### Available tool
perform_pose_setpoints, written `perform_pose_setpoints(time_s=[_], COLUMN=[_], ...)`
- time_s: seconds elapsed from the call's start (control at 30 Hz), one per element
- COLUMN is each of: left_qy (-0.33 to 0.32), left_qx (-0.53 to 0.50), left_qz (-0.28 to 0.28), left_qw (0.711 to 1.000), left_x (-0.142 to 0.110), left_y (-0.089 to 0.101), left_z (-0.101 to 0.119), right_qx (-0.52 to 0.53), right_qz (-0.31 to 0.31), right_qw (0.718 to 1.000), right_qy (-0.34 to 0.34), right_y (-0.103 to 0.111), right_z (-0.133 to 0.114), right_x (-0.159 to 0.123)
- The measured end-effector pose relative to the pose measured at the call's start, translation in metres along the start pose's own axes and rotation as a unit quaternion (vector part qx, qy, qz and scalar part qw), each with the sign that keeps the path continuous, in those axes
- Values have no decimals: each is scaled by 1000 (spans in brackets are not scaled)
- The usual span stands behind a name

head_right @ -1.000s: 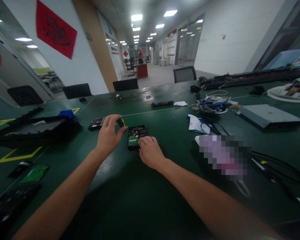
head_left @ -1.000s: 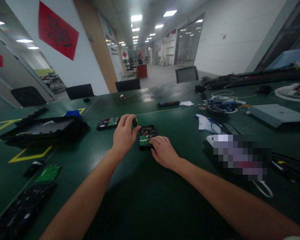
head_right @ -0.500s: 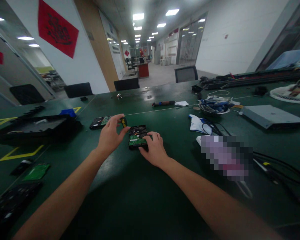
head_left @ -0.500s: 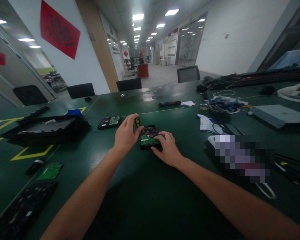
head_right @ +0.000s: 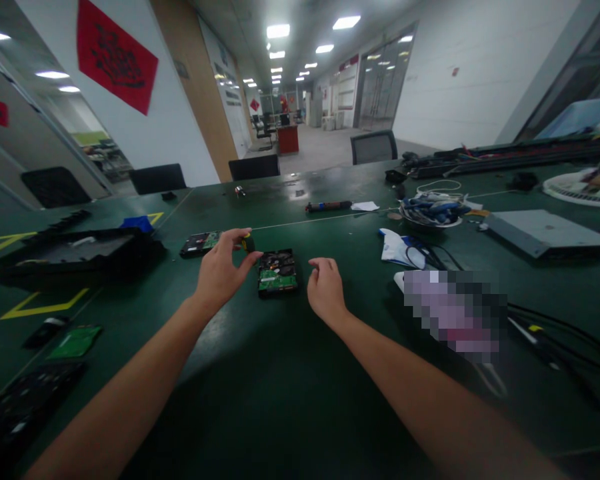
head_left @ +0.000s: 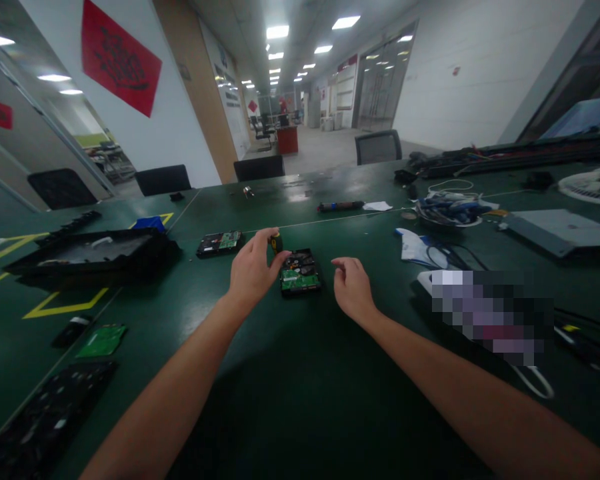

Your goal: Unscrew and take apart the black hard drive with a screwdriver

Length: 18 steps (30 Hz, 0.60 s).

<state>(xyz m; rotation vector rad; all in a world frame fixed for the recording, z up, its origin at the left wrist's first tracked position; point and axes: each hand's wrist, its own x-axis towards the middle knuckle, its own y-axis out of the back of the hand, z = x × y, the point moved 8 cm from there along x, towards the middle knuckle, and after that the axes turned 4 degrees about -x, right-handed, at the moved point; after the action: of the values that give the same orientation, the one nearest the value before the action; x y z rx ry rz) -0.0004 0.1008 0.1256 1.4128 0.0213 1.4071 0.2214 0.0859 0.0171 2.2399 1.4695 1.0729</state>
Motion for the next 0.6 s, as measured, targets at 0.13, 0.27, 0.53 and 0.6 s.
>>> perform_pose_setpoints(time_s=[0.13, 0.27, 0.53, 0.6], left_qy=[-3, 0, -7, -20], left_qx=[-7, -9, 14, 7], left_qz=[3, 4, -17, -12], left_qw=[1000, 1000, 1000, 1000], left_x=[0, 0, 2, 2], left_y=[1, 2, 0, 2], left_z=[1, 2, 6, 9], right_qx=[-49, -105, -207, -196], right_qz=[-12, -88, -188, -242], right_qw=[998, 990, 959, 949], right_qy=[-21, -15, -38, -41], right_y=[2, -3, 12, 9], right_z=[22, 29, 18, 16], right_x=[9, 14, 14, 11])
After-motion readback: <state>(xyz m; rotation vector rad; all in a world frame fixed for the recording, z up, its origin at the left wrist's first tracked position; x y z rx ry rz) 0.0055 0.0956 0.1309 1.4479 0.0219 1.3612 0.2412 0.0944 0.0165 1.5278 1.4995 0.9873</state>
